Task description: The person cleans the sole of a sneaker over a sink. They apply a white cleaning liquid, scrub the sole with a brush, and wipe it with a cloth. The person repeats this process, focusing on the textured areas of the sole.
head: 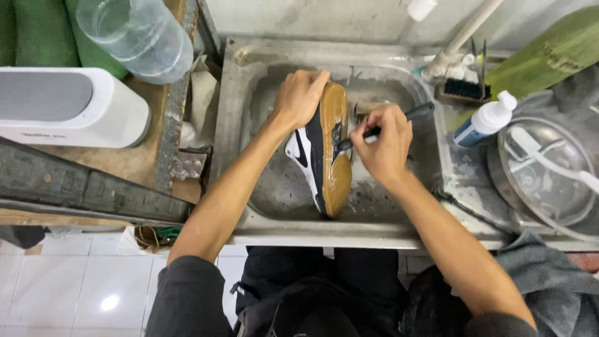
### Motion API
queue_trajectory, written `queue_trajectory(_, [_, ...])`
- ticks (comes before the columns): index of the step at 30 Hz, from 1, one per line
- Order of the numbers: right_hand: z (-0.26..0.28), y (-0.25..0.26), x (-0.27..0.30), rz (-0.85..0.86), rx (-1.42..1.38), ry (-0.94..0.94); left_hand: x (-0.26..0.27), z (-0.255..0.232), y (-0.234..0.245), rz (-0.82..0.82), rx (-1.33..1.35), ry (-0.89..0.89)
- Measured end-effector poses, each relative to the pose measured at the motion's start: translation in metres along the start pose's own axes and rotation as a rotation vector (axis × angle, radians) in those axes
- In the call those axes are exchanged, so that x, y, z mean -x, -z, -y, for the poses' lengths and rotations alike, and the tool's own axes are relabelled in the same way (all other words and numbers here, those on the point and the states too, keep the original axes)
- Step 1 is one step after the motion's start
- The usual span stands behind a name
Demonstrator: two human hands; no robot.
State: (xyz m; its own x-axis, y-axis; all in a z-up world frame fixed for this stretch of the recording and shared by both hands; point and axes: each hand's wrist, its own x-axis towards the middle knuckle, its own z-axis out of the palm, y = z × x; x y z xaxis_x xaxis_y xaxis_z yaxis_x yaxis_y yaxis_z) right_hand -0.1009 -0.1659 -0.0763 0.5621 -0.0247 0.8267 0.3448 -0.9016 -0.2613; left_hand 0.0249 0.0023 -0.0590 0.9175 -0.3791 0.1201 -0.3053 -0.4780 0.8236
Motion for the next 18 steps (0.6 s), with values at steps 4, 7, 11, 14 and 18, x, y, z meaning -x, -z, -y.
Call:
queue_trajectory(4, [0.022, -0.004, 0.003, 0.048, -0.27, -0.081, 0.007, -0.013, 0.01, -0.033, 0.085, -0.013])
queue_trajectory(7, [0.01, 0.0, 0.008, 0.118, -0.003, 0.024, 0.011, -0.013, 0.013, -0.007, 0.087, -0.043])
queue_trajectory(11, [0.013, -0.003, 0.007, 0.093, -0.14, -0.026, 0.008, -0.023, 0.015, -0.01, 0.081, -0.053])
queue_trajectory(14, [0.022, 0.003, 0.004, 0.16, -0.101, 0.0, 0.012, -0.008, 0.016, -0.002, 0.064, -0.04])
queue_trajectory(18, [0.012, 0.036, -0.009, 0.205, 0.18, 0.122, 0.024, -0.039, 0.026, 0.041, 0.235, -0.093])
